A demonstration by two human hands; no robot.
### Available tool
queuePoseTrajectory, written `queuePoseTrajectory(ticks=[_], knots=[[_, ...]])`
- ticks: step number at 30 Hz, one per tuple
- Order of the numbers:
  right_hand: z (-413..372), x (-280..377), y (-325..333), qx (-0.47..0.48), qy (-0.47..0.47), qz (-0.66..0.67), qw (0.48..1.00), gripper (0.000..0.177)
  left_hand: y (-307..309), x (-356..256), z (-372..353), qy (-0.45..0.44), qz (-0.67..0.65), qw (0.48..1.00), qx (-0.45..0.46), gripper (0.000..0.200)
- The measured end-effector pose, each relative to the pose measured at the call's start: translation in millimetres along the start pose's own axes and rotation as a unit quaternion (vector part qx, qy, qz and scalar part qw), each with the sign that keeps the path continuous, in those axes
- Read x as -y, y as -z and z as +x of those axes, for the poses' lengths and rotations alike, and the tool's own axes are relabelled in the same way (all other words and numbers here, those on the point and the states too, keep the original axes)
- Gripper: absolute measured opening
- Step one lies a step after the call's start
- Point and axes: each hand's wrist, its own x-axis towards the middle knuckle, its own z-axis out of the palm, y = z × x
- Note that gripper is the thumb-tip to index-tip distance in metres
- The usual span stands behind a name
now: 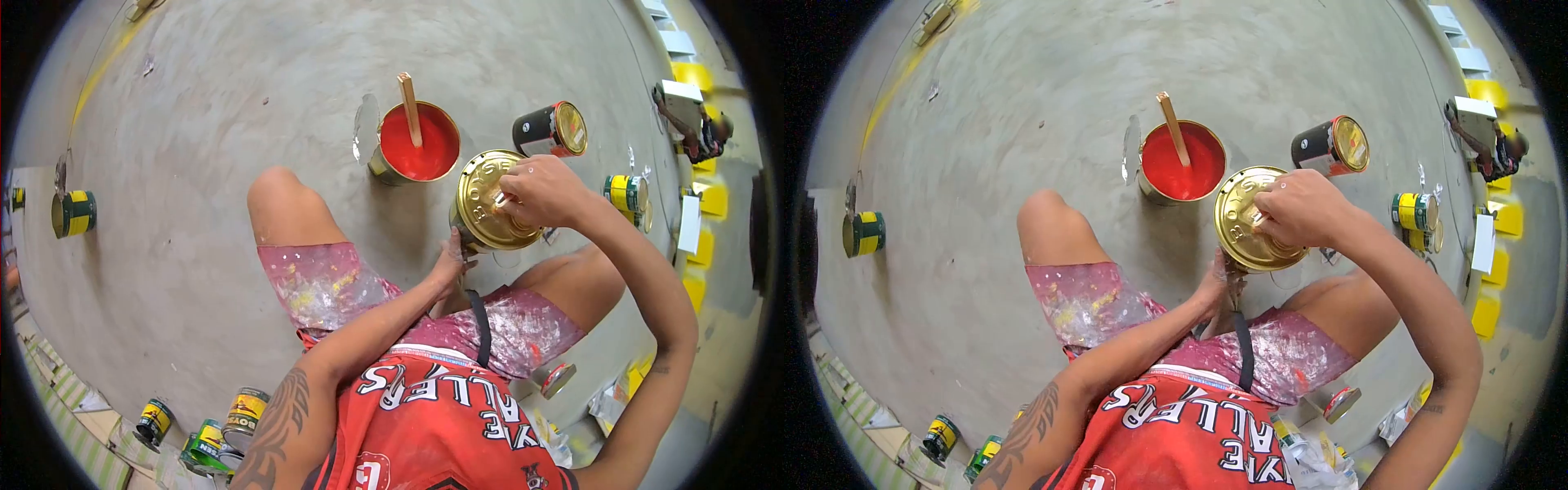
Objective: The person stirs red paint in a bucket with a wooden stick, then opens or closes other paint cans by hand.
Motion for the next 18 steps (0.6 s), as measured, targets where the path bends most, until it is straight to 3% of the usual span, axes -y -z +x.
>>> queuePoseTrajectory(ticks=[5,8,10,14,18], knots=[[19.6,4.1,8.4,0.014,0.012,-0.012,1.0,0.032,-13.0,-14.8,-6.9,0.02,-0.026,0.999,0.006,0.101],[24.2,12.7,21.5,0.045,-0.012,-0.023,0.999,0.032,-15.1,-6.8,-2.4,0.024,-0.056,0.998,0.013,0.093],[25.9,16.8,22.4,0.052,-0.009,-0.027,0.998,0.03,-18.2,-5.1,-4.4,0.078,-0.086,0.993,-0.006,0.089],[33.5,16.5,21.6,0.054,-0.001,-0.041,0.998,0.03,-31.6,-14.3,-13.7,0.074,-0.056,0.995,-0.034,0.098],[40.2,21.3,28.7,0.069,-0.007,-0.045,0.997,0.03,-34.2,-13.4,-14.2,0.103,-0.092,0.99,0.004,0.099]])
